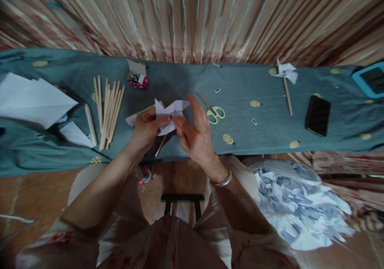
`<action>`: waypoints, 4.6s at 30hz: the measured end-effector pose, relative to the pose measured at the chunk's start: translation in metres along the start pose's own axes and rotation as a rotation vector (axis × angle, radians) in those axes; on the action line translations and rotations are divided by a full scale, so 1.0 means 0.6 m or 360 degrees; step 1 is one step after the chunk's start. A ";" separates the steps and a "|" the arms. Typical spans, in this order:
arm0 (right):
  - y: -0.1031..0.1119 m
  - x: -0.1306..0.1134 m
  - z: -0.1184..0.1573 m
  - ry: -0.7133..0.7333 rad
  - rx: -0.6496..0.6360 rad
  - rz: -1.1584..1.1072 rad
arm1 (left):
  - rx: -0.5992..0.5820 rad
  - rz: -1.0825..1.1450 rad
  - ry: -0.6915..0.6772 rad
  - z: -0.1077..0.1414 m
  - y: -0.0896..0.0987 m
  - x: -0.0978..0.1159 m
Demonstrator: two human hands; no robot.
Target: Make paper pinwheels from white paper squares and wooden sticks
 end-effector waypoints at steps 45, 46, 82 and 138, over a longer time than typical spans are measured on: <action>-0.086 0.095 0.036 -0.1292 0.0312 -0.1470 | 0.0070 -0.0383 -0.0058 0.006 0.001 0.006; -0.079 0.093 0.035 -0.1263 0.0290 -0.1354 | 0.0081 -0.0404 -0.0072 0.005 0.001 0.006; -0.084 0.112 0.050 -0.1459 0.0152 -0.1877 | -0.0288 -0.1143 -0.0542 0.021 0.004 0.045; -0.095 0.096 0.050 -0.1259 -0.0046 -0.1822 | -0.0023 -0.1290 -0.0349 0.026 -0.013 0.017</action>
Point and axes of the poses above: each hand's wrist, its own z-axis away from the middle knuckle, its own y-axis out of the back of the hand, x = y × z, the point moved 8 cm from there along -z, towards the middle knuckle, and after that the axes turned 9 degrees about y, right-handed, at the moved point
